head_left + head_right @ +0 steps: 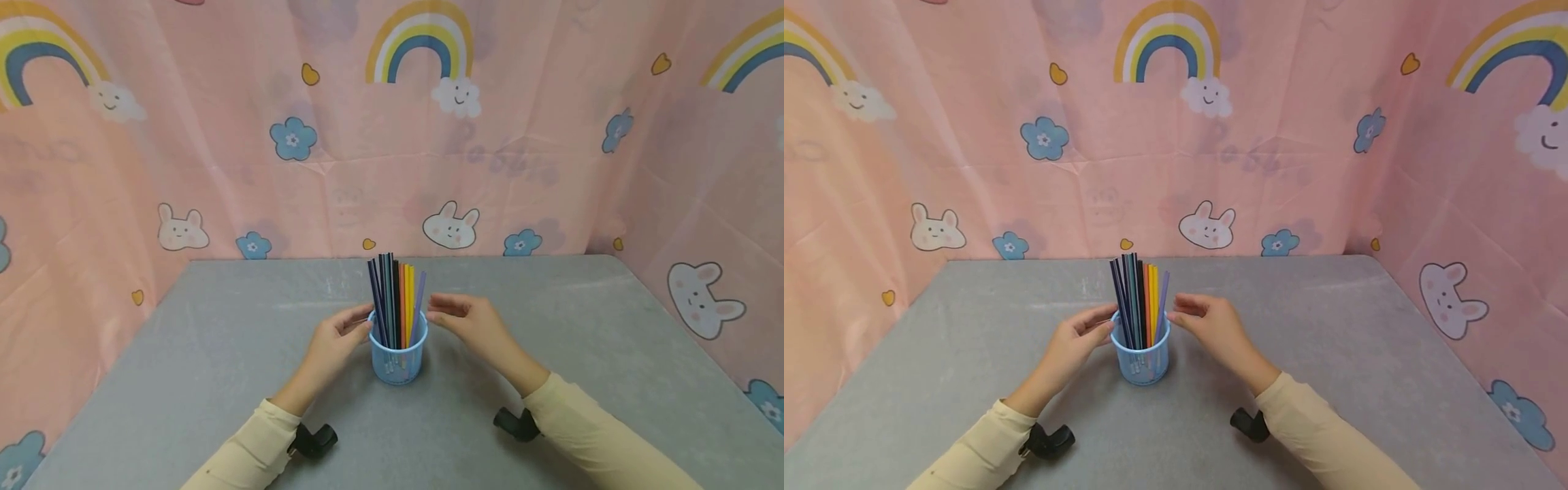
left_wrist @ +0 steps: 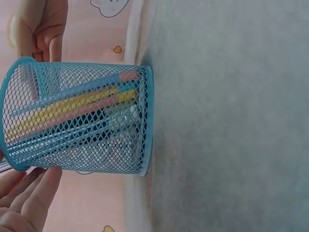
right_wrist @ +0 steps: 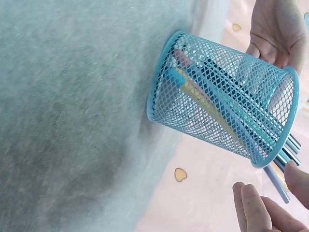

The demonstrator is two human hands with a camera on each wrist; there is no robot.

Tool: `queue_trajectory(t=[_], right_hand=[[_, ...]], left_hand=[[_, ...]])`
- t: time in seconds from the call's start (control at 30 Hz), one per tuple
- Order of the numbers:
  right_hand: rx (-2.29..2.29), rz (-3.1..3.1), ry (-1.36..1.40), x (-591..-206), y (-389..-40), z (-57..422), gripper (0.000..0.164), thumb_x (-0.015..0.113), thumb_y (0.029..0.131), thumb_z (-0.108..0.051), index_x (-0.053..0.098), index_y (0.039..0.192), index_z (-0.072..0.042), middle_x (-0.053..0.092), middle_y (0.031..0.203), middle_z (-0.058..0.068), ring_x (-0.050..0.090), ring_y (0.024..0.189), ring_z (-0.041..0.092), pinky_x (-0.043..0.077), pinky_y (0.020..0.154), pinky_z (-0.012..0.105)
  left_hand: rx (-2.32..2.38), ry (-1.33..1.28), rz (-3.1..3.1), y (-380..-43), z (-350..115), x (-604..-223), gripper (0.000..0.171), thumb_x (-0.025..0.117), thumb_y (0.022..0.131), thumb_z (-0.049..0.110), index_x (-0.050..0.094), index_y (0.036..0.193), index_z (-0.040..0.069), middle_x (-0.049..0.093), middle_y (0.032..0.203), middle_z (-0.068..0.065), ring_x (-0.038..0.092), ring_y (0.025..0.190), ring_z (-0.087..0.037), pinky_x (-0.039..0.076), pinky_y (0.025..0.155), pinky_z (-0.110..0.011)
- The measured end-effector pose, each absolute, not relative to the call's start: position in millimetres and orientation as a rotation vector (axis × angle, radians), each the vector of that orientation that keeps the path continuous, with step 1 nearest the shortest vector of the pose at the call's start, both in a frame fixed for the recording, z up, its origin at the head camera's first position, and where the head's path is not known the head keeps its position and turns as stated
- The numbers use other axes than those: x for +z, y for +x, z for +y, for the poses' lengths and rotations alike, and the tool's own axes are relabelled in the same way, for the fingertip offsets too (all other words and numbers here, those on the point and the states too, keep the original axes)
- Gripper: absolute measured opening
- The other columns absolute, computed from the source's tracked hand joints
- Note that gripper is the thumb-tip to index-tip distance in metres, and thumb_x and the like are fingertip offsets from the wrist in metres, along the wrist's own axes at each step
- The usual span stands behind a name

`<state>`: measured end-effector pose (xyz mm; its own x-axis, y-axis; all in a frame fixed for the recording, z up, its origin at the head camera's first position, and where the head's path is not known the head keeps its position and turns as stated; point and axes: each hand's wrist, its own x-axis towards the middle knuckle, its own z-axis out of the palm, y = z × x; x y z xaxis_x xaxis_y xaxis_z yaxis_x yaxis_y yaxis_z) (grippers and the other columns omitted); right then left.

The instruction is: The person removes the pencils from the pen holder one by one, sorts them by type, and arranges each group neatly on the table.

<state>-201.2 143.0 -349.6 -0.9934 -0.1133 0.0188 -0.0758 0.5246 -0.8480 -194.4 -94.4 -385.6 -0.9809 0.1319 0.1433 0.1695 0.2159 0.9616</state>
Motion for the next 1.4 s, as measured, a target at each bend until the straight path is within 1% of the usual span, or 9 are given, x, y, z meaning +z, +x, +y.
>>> queue_trajectory(t=[0.13,0.27,0.43,0.63,0.83,1.07,1.4], right_hand=[[-1.587,2.668,-0.127,-347.2,-205.2,140.2,0.046,0.07,0.093,-0.03,0.064,0.131,-0.005,0.068,0.128,0.014,0.064,0.121,0.031,0.052,0.105,0.049],[-1.652,2.641,-0.1,-345.7,-209.0,138.4,0.042,0.071,0.093,-0.026,0.065,0.129,-0.005,0.069,0.126,0.014,0.066,0.119,0.029,0.051,0.106,0.049],[-1.657,2.654,-0.103,-345.3,-211.1,136.2,0.04,0.072,0.092,-0.023,0.066,0.128,-0.005,0.07,0.124,0.015,0.067,0.116,0.029,0.053,0.104,0.047],[-1.672,2.651,-0.1,-347.1,-213.3,134.3,0.038,0.072,0.093,-0.022,0.066,0.126,-0.004,0.07,0.123,0.015,0.067,0.114,0.029,0.055,0.103,0.046],[-1.729,2.598,-0.067,-347.7,-216.1,132.4,0.036,0.07,0.094,-0.019,0.066,0.126,-0.003,0.07,0.123,0.016,0.068,0.113,0.029,0.057,0.098,0.041],[-1.78,2.547,-0.064,-348.7,-218.8,129.9,0.036,0.07,0.094,-0.017,0.065,0.126,-0.001,0.068,0.124,0.018,0.069,0.112,0.029,0.059,0.094,0.037],[-1.806,2.521,-0.027,-347.6,-224.2,124.8,0.04,0.07,0.094,-0.02,0.063,0.127,0.0,0.068,0.121,0.019,0.07,0.108,0.027,0.058,0.094,0.039]], left_hand=[[-1.891,-0.289,-2.428,-193.8,-94.5,-385.6,0.035,0.061,0.098,0.012,0.062,0.131,0.0,0.064,0.134,-0.017,0.064,0.121,-0.031,0.056,0.1,-0.039],[-1.906,-0.287,-2.426,-193.6,-94.6,-387.5,0.036,0.061,0.099,0.014,0.062,0.132,0.001,0.063,0.135,-0.017,0.063,0.122,-0.03,0.054,0.102,-0.04],[-1.951,-0.267,-2.407,-192.1,-94.5,-389.2,0.036,0.06,0.099,0.014,0.061,0.132,0.001,0.063,0.135,-0.016,0.064,0.122,-0.029,0.055,0.102,-0.039],[-1.989,-0.249,-2.391,-191.5,-94.2,-390.7,0.035,0.06,0.099,0.013,0.062,0.132,0.001,0.065,0.133,-0.016,0.065,0.119,-0.028,0.054,0.102,-0.04],[-1.965,-0.256,-2.421,-191.1,-93.7,-388.9,0.036,0.06,0.099,0.015,0.061,0.133,0.002,0.063,0.135,-0.016,0.064,0.122,-0.029,0.054,0.103,-0.042],[-1.957,-0.266,-2.438,-190.5,-95.1,-392.3,0.036,0.061,0.1,0.017,0.062,0.133,0.004,0.064,0.134,-0.015,0.065,0.121,-0.028,0.054,0.103,-0.042],[-1.949,-0.269,-2.439,-191.6,-96.0,-390.8,0.036,0.061,0.099,0.017,0.062,0.134,0.005,0.063,0.136,-0.014,0.063,0.123,-0.028,0.054,0.103,-0.041]])
